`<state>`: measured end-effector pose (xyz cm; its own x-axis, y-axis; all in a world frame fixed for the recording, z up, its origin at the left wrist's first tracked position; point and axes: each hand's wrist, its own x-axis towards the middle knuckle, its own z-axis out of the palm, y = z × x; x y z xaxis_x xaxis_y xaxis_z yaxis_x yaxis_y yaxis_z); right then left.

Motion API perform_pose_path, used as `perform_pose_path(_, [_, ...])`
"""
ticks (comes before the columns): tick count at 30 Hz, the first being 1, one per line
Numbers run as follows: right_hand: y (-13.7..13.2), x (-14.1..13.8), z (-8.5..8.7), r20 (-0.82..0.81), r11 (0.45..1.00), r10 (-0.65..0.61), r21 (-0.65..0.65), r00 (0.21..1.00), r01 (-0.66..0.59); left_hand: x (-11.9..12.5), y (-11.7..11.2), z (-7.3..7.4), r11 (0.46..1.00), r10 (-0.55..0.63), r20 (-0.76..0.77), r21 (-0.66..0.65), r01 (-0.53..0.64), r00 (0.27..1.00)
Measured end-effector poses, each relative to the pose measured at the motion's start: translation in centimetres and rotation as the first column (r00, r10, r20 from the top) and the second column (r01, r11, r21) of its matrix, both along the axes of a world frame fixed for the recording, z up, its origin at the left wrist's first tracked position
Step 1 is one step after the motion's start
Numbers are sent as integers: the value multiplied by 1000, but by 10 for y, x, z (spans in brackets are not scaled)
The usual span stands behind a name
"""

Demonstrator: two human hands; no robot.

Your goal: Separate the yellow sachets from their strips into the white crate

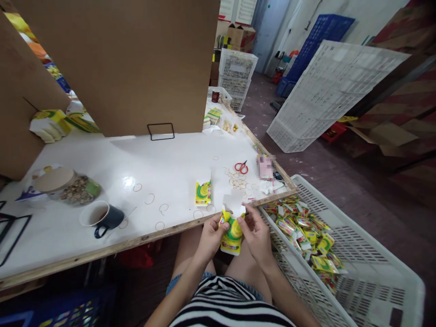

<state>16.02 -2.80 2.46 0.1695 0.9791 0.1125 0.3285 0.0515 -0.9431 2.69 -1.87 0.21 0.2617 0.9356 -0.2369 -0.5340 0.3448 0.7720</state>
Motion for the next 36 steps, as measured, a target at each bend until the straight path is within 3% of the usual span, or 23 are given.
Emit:
perform_pose_path(3, [1,5,-2,-40,988,119,-92,992,-122,0,1,-1,999,-11,-68,40,14,998])
perform_pose_path(13, [0,4,-5,57,992,89,-95,994,-84,5,1,-7,983,131,-449,175,-57,884])
perform_pose_path(19, [2,9,-9,116,994,7,-107,993,6,4,0,-8,980,119,-491,199,-21,863])
perform_pose_path(23, [5,17,-14,41,998,-44,-39,998,46,2,-2,-7,978,64,-399,209,23,915])
perform_pose_path(30, [2,25,-6,-80,994,110,-4,991,-111,-4,-4,4,969,-54,-263,220,115,963])
perform_pose_path(36, [2,37,-4,-70,962,256,-82,964,-261,-11,-3,6,951,-134,-303,228,208,944])
